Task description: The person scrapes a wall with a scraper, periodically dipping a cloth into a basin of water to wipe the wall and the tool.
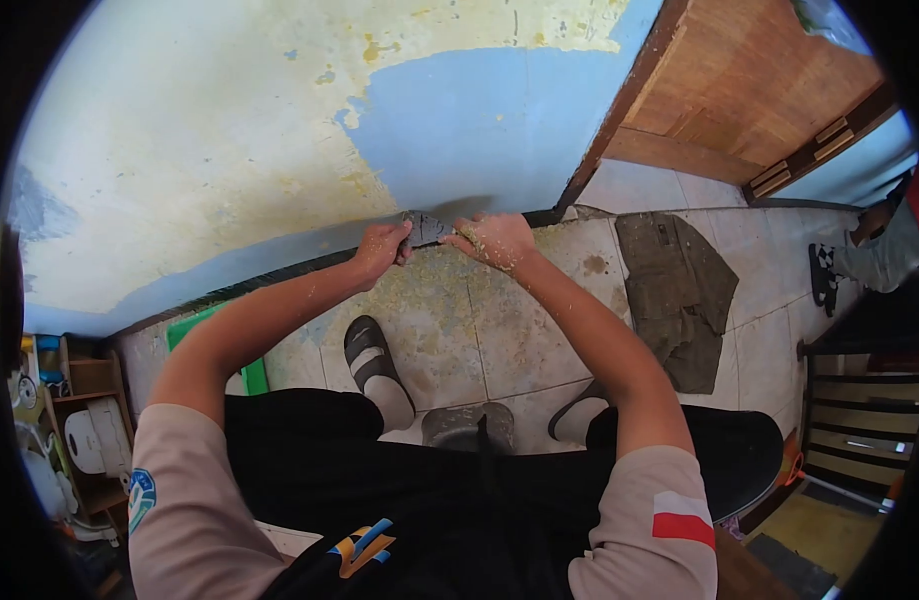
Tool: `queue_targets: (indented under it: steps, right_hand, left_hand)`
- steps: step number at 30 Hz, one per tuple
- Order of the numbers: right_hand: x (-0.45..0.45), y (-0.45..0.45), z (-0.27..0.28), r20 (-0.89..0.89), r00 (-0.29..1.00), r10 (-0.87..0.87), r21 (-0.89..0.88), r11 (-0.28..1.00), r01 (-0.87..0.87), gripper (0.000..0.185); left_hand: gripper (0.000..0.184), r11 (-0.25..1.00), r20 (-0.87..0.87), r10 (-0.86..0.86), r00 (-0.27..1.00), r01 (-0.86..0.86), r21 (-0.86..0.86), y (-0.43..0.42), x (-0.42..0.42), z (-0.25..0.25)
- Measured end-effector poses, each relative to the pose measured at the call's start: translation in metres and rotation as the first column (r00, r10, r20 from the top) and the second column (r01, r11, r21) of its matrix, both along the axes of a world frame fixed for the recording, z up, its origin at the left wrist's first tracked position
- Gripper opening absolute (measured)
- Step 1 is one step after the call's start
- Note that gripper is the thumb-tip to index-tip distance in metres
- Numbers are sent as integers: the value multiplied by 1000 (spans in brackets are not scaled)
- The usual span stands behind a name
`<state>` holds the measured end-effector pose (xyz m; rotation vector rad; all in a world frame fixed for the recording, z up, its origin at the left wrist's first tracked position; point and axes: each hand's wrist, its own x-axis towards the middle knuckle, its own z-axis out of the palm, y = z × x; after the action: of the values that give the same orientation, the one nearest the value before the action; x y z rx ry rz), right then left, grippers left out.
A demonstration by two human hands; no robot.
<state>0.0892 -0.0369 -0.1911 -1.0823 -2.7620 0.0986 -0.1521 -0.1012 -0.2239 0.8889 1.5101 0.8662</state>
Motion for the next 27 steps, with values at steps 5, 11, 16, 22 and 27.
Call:
queue_targets:
  steps: [5,11,16,22,27]
  right_hand:
    - [7,13,1,-9,998,67,1,998,-67,52]
    - [13,15,-1,21,999,36,-61,998,-35,55]
    - [25,17,1,2,1000,-16,-83,996,16,55]
    - [45,20,5,7,998,-63,-92,994,64,56]
    - [68,25,1,16,995,-96,-73,993,97,56]
  left_hand:
    - [44,990,-42,105,994,-100,99,-5,18,-15]
    - [51,958,-14,219,976,-212,195,-8,34,-12]
    - [48,956,33,208,978,-210,206,0,45,-17]
    - [48,933,46,289,956,-293,208,15,71,-20]
    - [52,942,18,258,966,-256,219,27,93,-30]
